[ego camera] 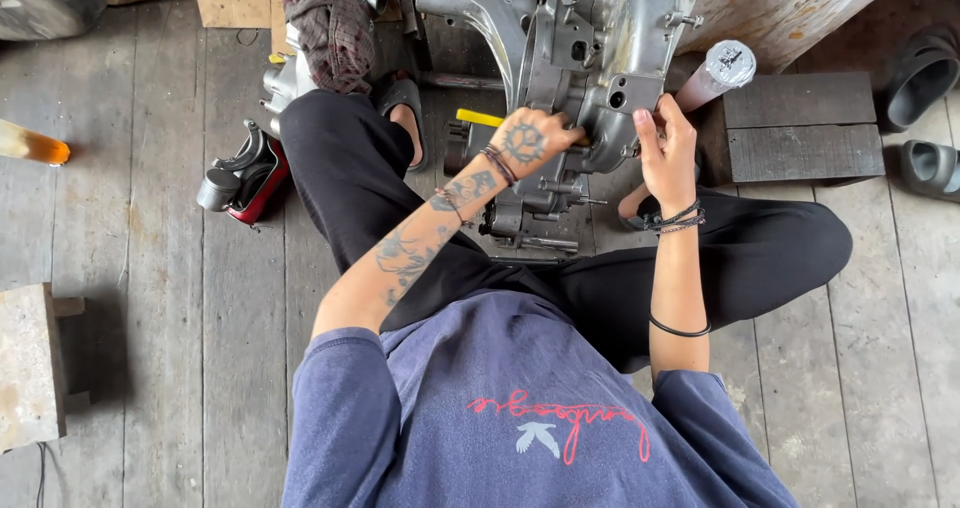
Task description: The person sits on the floor and uses a yellow-handled brush to scrub the surface of a silver engine casing. They hold the part steady with one hand while scrubbing various sections, including the edges and bolt holes, with the other hand.
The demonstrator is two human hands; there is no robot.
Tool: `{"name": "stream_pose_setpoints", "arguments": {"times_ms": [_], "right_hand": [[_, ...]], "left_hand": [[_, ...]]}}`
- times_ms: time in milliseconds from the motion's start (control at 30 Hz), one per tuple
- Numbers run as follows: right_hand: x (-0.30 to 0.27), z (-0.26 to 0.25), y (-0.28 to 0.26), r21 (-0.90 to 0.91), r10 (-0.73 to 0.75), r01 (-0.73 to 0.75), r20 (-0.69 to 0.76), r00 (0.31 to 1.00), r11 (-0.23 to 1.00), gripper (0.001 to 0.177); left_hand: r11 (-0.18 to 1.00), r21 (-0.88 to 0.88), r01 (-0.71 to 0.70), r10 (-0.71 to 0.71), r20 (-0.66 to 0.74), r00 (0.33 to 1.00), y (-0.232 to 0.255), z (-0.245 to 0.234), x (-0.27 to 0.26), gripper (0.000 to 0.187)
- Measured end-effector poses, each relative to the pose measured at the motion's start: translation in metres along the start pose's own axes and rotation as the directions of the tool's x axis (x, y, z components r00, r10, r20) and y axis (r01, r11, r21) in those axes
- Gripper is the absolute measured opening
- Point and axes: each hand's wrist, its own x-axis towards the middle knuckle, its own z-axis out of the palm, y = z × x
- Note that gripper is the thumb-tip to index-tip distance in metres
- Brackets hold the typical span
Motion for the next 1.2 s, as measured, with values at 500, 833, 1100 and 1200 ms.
{"name": "stream_pose_setpoints", "arguments": {"times_ms": [500, 833, 1100, 1200], "right_hand": [[0.0, -0.003, 0.013, -0.011, -0.006, 0.006, 0.0, 1.0, 1.0, 0.03], [-0.005, -0.003, 0.015, -0.017, 0.011, -0.012, 0.0, 1.0, 1.0, 0.026], [-0.005, -0.001, 0.017, -0.022, 0.012, -0.013, -0.007, 1.0, 1.0, 0.028], [-0.002, -0.001, 0.001, -0.013, 0.03, -0.03, 0.007, 1.0, 0.999, 0.029]], "left_hand": [[0.979, -0.074, 0.192, -0.201, -0.149, 0.968, 0.044, -0.008, -0.074, 0.022], [1.0, -0.01, 0.007, -0.009, -0.18, 0.984, 0.007, -0.048, -0.059, 0.015], [0.996, -0.082, -0.04, 0.018, -0.256, 0.967, -0.006, -0.054, -0.055, 0.008], [0.913, -0.353, 0.205, -0.331, -0.346, 0.878, 0.004, -0.019, -0.061, 0.011]]}}
